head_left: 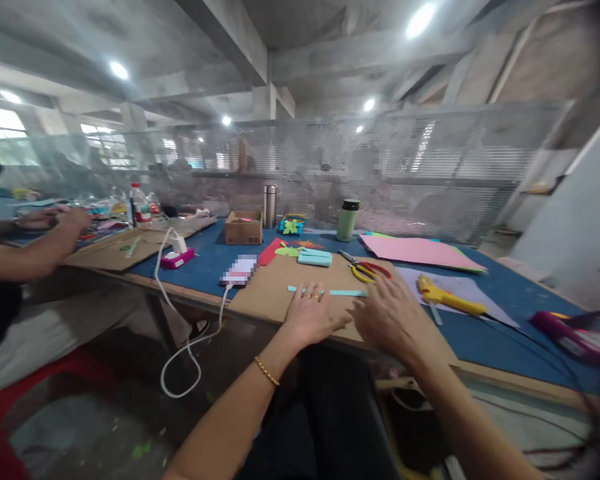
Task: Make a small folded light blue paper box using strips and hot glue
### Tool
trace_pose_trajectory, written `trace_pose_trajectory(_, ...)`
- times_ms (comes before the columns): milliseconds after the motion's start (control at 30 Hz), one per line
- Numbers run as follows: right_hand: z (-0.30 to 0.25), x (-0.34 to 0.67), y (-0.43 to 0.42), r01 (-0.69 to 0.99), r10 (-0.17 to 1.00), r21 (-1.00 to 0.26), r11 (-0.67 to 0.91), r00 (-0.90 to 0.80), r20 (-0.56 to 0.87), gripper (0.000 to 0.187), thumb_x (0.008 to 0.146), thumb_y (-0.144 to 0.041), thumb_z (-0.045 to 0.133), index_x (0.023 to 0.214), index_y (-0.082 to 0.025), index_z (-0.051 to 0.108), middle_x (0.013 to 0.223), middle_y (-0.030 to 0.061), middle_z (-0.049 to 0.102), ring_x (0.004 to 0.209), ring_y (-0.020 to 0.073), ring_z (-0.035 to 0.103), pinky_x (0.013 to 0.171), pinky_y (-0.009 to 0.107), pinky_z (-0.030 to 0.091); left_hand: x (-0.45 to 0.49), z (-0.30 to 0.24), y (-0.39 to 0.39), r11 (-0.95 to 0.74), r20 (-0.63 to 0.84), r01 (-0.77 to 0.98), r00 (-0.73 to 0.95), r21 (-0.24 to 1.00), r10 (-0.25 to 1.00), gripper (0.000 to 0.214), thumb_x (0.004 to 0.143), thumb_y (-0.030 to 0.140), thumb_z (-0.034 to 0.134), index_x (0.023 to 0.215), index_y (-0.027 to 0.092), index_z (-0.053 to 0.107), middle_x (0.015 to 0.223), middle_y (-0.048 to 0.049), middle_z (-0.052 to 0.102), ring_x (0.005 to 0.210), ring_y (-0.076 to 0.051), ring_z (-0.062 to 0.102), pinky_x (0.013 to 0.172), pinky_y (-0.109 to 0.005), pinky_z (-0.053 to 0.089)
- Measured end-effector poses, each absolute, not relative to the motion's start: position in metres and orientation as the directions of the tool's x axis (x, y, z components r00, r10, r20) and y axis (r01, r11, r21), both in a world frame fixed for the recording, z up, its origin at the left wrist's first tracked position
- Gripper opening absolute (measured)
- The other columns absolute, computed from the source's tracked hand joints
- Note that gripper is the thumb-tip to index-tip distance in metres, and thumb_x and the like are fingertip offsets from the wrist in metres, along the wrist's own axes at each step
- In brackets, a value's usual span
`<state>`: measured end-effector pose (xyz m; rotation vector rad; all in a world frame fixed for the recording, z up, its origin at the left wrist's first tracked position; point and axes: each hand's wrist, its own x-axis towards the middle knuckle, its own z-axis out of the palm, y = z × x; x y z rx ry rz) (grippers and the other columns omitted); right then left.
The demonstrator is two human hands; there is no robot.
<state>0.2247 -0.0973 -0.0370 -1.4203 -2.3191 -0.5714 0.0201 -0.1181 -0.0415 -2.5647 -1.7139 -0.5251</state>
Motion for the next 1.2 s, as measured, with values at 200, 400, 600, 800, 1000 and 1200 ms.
trace_pose_trajectory(200,-0.041,0.195,-0.093,0.78,0.754,-0.036,0.625,-0.59,0.289,0.041,0.094,-0.022,0.04,0.132,-0.014,0.053,0.144,0.0179,0.05,0.137,0.0265,0.042,0.111,0.047,0.032,0.021,-0.045,-0.116,-0.38,0.262,0.912,0.334,0.152,0.906,0.085,0.091,0.072,0.015,0.146,0.014,0.042,0.156,-0.015,0.035,0.147,-0.031,0.026,0.12,-0.049,0.015)
trace_pose_trajectory(400,-0.04,0.189,-0.099,0.798,0.769,-0.058,0.6,-0.554,0.318,0.032,0.101,-0.032,0.035,0.118,-0.015,0.056,0.133,0.0168,0.057,0.129,0.0261,0.048,0.107,0.047,0.034,0.007,-0.043,-0.119,-0.3,0.25,0.945,0.261,0.134,0.933,0.088,0.091,0.073,0.014,0.148,0.012,0.041,0.156,-0.0178,0.034,0.147,-0.033,0.026,0.118,-0.053,0.016)
trace_pose_trajectory(600,-0.041,0.187,-0.1,0.81,0.764,-0.024,0.585,-0.541,0.352,0.03,0.102,-0.037,0.035,0.11,-0.018,0.056,0.123,0.0131,0.059,0.118,0.0221,0.053,0.102,0.04,0.037,-0.023,-0.042,-0.129,-0.194,0.27,0.98,0.174,0.05,0.947,0.09,0.091,0.073,0.018,0.145,0.006,0.043,0.152,-0.0232,0.037,0.145,-0.035,0.03,0.118,-0.056,0.012)
trace_pose_trajectory(800,-0.039,0.186,-0.1,0.818,0.768,0.017,0.575,-0.547,0.334,0.03,0.102,-0.034,0.035,0.112,-0.016,0.057,0.123,0.013,0.06,0.119,0.0232,0.053,0.102,0.04,0.037,0.002,-0.031,-0.125,-0.263,0.377,0.964,0.254,-0.028,0.891,0.083,0.091,0.071,0.03,0.133,0.005,0.057,0.149,-0.0239,0.042,0.144,-0.04,0.03,0.118,-0.055,0.014)
trace_pose_trajectory(1000,-0.031,0.191,-0.12,0.878,0.811,0.145,0.456,-0.477,0.339,0.035,0.101,-0.036,0.038,0.108,-0.014,0.063,0.117,0.0163,0.065,0.111,0.027,0.059,0.098,0.041,0.038,0.008,-0.046,-0.11,-0.472,0.321,0.873,0.416,0.12,0.851,0.073,0.096,0.064,0.021,0.141,0.013,0.048,0.15,-0.016,0.045,0.142,-0.03,0.037,0.116,-0.05,0.026)
trace_pose_trajectory(1200,-0.017,0.19,-0.123,0.917,0.836,0.167,0.362,-0.399,0.377,0.033,0.098,-0.032,0.043,0.094,-0.012,0.069,0.097,0.0175,0.07,0.097,0.0277,0.062,0.093,0.04,0.039,-0.005,-0.051,-0.109,-0.519,0.293,0.839,0.461,0.163,0.837,0.068,0.097,0.062,0.023,0.145,0.018,0.045,0.154,-0.0131,0.039,0.145,-0.029,0.032,0.118,-0.051,0.022)
